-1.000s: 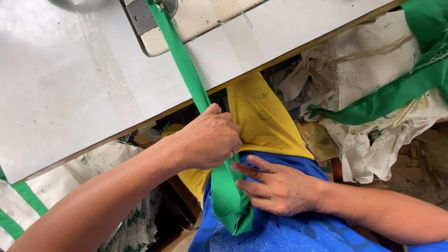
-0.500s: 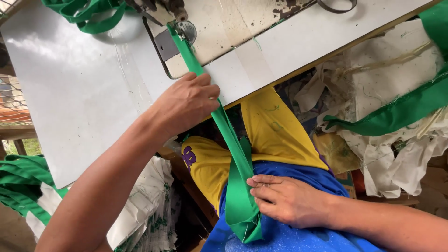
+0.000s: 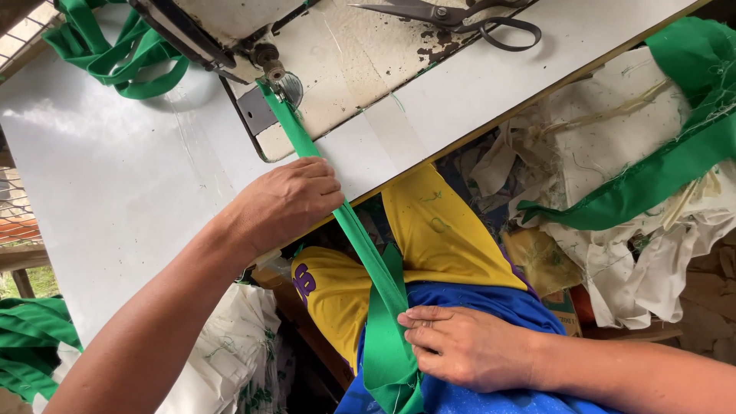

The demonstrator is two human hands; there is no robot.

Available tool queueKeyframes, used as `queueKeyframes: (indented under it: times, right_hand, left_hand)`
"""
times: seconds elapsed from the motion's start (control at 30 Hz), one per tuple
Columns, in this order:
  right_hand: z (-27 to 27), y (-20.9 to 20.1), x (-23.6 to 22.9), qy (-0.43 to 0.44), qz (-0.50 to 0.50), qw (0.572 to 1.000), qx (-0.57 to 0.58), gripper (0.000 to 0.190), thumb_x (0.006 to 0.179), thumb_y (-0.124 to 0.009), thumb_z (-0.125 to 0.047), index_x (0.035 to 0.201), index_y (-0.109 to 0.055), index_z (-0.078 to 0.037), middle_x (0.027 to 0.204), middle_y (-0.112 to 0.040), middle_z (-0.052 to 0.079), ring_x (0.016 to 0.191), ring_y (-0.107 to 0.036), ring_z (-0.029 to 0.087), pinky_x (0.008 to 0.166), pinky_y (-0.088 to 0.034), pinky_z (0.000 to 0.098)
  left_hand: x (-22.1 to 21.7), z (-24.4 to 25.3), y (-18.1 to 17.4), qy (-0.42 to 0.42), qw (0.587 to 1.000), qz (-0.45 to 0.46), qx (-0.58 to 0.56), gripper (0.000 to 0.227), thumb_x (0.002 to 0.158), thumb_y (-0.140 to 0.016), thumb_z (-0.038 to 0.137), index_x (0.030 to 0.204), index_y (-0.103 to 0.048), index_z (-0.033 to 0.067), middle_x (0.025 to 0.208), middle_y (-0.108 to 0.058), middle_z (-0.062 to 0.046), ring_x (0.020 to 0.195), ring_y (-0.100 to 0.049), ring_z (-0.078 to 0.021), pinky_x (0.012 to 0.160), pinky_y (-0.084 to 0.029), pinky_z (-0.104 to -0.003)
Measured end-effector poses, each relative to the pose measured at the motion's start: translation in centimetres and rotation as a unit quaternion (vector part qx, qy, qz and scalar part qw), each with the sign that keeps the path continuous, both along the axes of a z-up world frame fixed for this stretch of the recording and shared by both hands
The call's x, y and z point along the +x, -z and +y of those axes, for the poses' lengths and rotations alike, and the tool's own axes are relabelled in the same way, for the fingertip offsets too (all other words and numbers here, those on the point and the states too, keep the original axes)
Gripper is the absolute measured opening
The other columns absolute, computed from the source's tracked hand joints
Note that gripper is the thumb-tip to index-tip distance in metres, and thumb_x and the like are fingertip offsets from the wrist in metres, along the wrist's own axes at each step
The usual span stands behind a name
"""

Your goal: Sewing and folding green fabric straps using an industrial sewing machine

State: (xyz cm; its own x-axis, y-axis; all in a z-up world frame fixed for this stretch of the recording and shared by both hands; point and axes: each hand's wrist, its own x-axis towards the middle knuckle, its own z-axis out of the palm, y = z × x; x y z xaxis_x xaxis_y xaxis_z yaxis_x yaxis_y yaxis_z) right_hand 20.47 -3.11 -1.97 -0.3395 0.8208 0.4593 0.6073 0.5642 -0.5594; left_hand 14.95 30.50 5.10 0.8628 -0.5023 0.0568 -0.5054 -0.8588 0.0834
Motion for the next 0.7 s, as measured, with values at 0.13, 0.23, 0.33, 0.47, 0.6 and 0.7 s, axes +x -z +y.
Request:
queueKeyframes:
  times: [0.13,0.23,0.33,0.47,0.6,0.7]
  right_hand:
    - [0.2,-0.6,0.1,-0.001,-0.012,1.0,0.0,0.017,0.103,-0.05,0.003,0.095,-0.064,0.01,0.109,-0.068,0.031,0.114,-0.067,0.044,0.115,-0.048,0.0516]
    - [0.1,-0.4,0.0,0.002,-0.024,1.0,-0.008,0.016,0.103,-0.052,0.004,0.094,-0.064,0.009,0.109,-0.069,0.031,0.114,-0.067,0.043,0.115,-0.047,0.0511]
    - [0.1,0.4,-0.2,0.003,-0.029,0.999,-0.02,0.015,0.103,-0.053,0.003,0.095,-0.065,0.009,0.111,-0.068,0.031,0.116,-0.066,0.044,0.116,-0.046,0.0508]
    - [0.0,0.7,-0.7,0.01,-0.021,1.0,-0.018,0.016,0.104,-0.05,0.002,0.097,-0.064,0.008,0.111,-0.067,0.029,0.118,-0.066,0.043,0.116,-0.046,0.0503]
    - [0.0,0.1,-1.3,0.01,0.084,0.996,-0.022,0.018,0.104,-0.047,0.007,0.101,-0.063,0.012,0.115,-0.065,0.029,0.125,-0.063,0.044,0.114,-0.047,0.0538]
    - [0.3,1.7,-1.9,0.01,0.161,0.986,-0.046,0.02,0.106,-0.045,-0.001,0.099,-0.061,0.01,0.115,-0.065,0.027,0.121,-0.065,0.046,0.112,-0.049,0.0569]
  left_hand:
    - [-0.5,0.6,0.7,-0.006,0.998,0.049,-0.03,0.031,0.093,-0.06,-0.011,0.072,-0.048,0.0077,0.07,-0.052,-0.006,0.067,-0.049,-0.0264,0.07,-0.049,-0.04]
    - [-0.1,0.2,1.0,-0.029,0.995,0.092,0.026,0.028,0.09,-0.06,-0.013,0.076,-0.053,0.0091,0.071,-0.054,-0.004,0.066,-0.05,-0.0233,0.067,-0.049,-0.038]
    - [0.5,-0.1,1.1,-0.051,0.988,0.127,0.074,0.023,0.092,-0.061,-0.009,0.08,-0.058,0.0105,0.076,-0.058,-0.003,0.07,-0.053,-0.0219,0.07,-0.049,-0.038]
    - [1.3,1.0,2.2,-0.052,0.983,0.169,0.055,0.019,0.095,-0.056,0.002,0.082,-0.063,0.0149,0.08,-0.06,-0.001,0.076,-0.056,-0.0243,0.077,-0.05,-0.039]
    - [1.4,1.7,2.1,-0.116,0.963,0.242,-0.009,0.01,0.098,-0.066,0.025,0.094,-0.069,0.0174,0.091,-0.065,-0.001,0.093,-0.06,-0.0273,0.087,-0.048,-0.042]
    - [1.0,1.7,1.9,-0.122,0.96,0.238,-0.081,0.009,0.099,-0.063,0.021,0.095,-0.071,0.0181,0.092,-0.067,-0.002,0.089,-0.059,-0.0269,0.09,-0.044,-0.042]
